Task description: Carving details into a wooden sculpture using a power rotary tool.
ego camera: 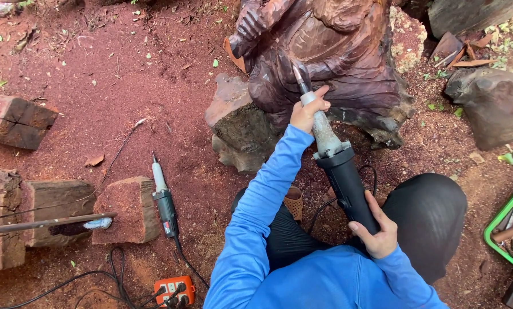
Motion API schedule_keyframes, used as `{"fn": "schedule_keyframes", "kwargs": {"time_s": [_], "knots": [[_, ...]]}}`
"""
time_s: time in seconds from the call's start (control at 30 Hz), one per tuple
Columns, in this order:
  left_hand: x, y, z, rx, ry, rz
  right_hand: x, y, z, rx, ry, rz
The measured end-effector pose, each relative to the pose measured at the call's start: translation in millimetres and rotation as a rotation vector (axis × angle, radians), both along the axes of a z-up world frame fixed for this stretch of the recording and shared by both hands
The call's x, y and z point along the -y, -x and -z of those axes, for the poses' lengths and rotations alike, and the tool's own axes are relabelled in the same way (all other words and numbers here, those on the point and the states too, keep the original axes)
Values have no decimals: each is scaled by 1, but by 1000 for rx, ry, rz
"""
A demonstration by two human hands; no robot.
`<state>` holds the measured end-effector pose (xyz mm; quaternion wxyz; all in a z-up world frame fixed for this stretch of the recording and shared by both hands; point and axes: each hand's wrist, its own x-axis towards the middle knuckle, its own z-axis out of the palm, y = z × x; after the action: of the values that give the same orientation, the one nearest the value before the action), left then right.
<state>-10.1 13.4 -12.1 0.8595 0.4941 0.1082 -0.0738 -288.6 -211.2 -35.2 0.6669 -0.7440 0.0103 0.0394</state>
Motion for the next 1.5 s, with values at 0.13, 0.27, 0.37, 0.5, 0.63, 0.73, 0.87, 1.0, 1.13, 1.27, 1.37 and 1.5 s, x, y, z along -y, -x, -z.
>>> {"fn": "schedule_keyframes", "kwargs": {"time_s": [0.13, 0.27, 0.37, 0.5, 0.63, 0.73, 0.87, 1.0, 1.13, 1.27, 1.37, 1.5], "knots": [[3, -1, 12, 49, -46, -8, 1, 0, 8, -21, -66, 2], [3, 2, 17, 50, -121, -25, -5, -4, 7, -139, -135, -22], [3, 2, 29, 46, -253, -67, -27, -19, 7, 115, -206, 7], [-3, 7, 16, 47, -321, -70, -31, -21, 33, 86, -248, -23], [-10, 4, 22, 80, -291, -29, -27, -15, 63, -25, -224, -1], [-11, 2, 23, 93, -267, -26, -25, -16, 71, -35, -195, -4], [-13, 0, 30, 114, -206, -40, -25, -18, 73, -38, -122, -8], [-11, 0, 23, 84, -213, -38, -25, -18, 77, -43, -167, -20], [-7, 2, 19, 66, -272, -52, -28, -17, 71, -31, -184, -19], [1, 0, 21, 34, -316, -59, -30, -19, 26, -1, -247, -6], [8, 5, 6, 9, -80, -36, -19, -8, -4, -16, -99, 48], [6, 5, -8, -53, 475, 114, -7, -4, -89, -218, 44, -32]]}}
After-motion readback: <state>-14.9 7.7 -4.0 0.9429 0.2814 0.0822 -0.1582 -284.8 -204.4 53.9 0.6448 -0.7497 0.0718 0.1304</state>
